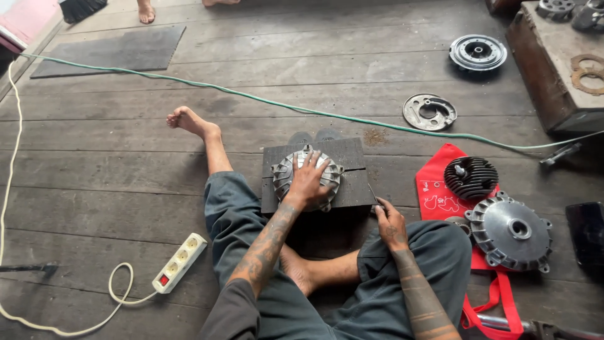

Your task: Cleaning debris from the grooves of a motorcycle engine cover using a small metal pick tool.

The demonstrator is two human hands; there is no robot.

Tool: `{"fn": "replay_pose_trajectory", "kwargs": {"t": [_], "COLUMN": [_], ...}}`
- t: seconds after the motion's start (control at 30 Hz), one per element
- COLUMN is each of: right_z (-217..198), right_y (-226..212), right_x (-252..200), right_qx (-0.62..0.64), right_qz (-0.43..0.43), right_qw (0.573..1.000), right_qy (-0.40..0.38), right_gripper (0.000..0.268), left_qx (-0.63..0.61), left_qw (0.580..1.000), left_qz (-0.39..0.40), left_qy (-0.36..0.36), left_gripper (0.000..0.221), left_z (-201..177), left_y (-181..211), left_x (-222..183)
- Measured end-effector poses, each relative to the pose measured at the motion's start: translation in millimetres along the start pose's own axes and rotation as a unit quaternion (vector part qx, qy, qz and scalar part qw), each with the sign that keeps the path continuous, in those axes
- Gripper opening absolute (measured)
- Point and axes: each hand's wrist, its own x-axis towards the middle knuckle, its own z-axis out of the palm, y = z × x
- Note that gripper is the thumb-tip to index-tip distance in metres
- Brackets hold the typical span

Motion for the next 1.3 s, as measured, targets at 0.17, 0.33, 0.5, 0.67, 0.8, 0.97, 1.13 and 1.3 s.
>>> {"fn": "replay_pose_trajectory", "kwargs": {"t": [0.17, 0.33, 0.5, 0.67, 0.8, 0.97, 1.13, 1.3], "right_z": [0.8, 2.8, 6.1, 9.5, 13.4, 12.5, 5.4, 1.8], "right_y": [-9.2, -6.6, -4.5, -5.0, -8.4, -6.5, -25.2, -50.9], "right_x": [-2.8, 1.1, 4.4, 7.3, 7.3, -4.1, -30.2, -48.8], "right_qx": [0.009, 0.017, 0.021, 0.014, 0.021, 0.011, 0.003, -0.007], "right_qz": [0.001, 0.011, 0.005, 0.006, -0.001, -0.006, -0.002, 0.005], "right_qw": [1.0, 0.999, 0.999, 0.999, 0.998, 0.998, 0.998, 0.999], "right_qy": [0.007, 0.031, 0.024, 0.031, 0.052, 0.061, 0.056, 0.047], "right_gripper": [0.042, 0.043, 0.041, 0.041, 0.042, 0.043, 0.046, 0.051], "left_qx": [-0.006, -0.028, -0.061, -0.072, -0.078, -0.079, -0.088, -0.061], "left_qw": [1.0, 0.999, 0.994, 0.99, 0.988, 0.983, 0.977, 0.983], "left_qz": [-0.016, 0.008, -0.027, -0.041, -0.068, -0.105, -0.142, -0.124], "left_qy": [-0.003, 0.029, 0.084, 0.111, 0.115, 0.126, 0.132, 0.118], "left_gripper": [0.088, 0.087, 0.078, 0.068, 0.062, 0.059, 0.059, 0.062], "left_z": [-2.5, 6.4, -1.2, 11.4, 17.5, 22.5, 19.8, 20.0], "left_y": [-24.5, -27.2, -18.3, -18.4, -18.7, -13.4, -8.9, -12.6], "left_x": [11.8, 9.1, 4.9, 4.0, 7.3, 9.7, 8.4, 11.1]}}
